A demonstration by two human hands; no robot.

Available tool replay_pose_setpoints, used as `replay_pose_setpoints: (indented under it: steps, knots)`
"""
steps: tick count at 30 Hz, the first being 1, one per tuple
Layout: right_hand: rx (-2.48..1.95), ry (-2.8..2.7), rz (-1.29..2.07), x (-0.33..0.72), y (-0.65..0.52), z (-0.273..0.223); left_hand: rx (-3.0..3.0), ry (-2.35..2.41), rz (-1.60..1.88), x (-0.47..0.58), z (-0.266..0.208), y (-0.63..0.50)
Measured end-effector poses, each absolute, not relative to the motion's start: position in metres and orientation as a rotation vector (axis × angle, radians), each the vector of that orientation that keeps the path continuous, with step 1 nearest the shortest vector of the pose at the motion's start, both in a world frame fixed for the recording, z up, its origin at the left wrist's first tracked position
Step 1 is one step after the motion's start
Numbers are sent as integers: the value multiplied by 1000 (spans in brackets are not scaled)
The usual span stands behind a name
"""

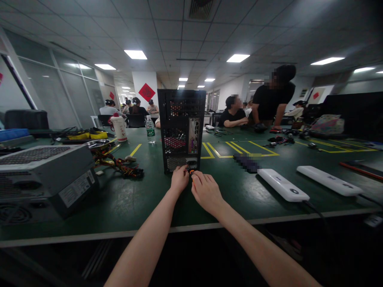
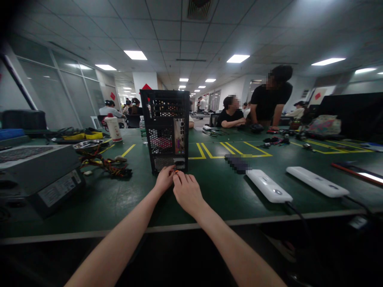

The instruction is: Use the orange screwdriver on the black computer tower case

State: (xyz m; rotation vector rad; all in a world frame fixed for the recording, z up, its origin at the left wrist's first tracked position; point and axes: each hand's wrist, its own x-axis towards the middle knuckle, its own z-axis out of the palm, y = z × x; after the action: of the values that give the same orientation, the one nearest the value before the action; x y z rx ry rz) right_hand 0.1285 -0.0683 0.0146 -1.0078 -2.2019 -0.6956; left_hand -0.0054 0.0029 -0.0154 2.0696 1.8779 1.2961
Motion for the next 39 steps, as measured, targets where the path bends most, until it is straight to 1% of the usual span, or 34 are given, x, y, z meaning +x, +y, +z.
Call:
replay_pose_setpoints:
  steps: [9, 16, 23, 30, 39]
  knots:
    - [-1080, -2195, -683, 131, -67, 14, 2049, 1864, 1259, -5, -14, 3]
    - [-985, -2247, -699, 129, -68, 13, 2011, 1865, 1257, -4, -12, 1]
    - [-1098, -2175, -674, 132, -67, 13, 2008, 1854, 1261, -4, -12, 2]
    - [-997, -2245, -715, 130, -67, 12, 1994, 1831, 1272, -4, -11, 0]
    - [-1040, -2217, -689, 132, -67, 13, 1986, 1825, 1287, -3, -14, 3]
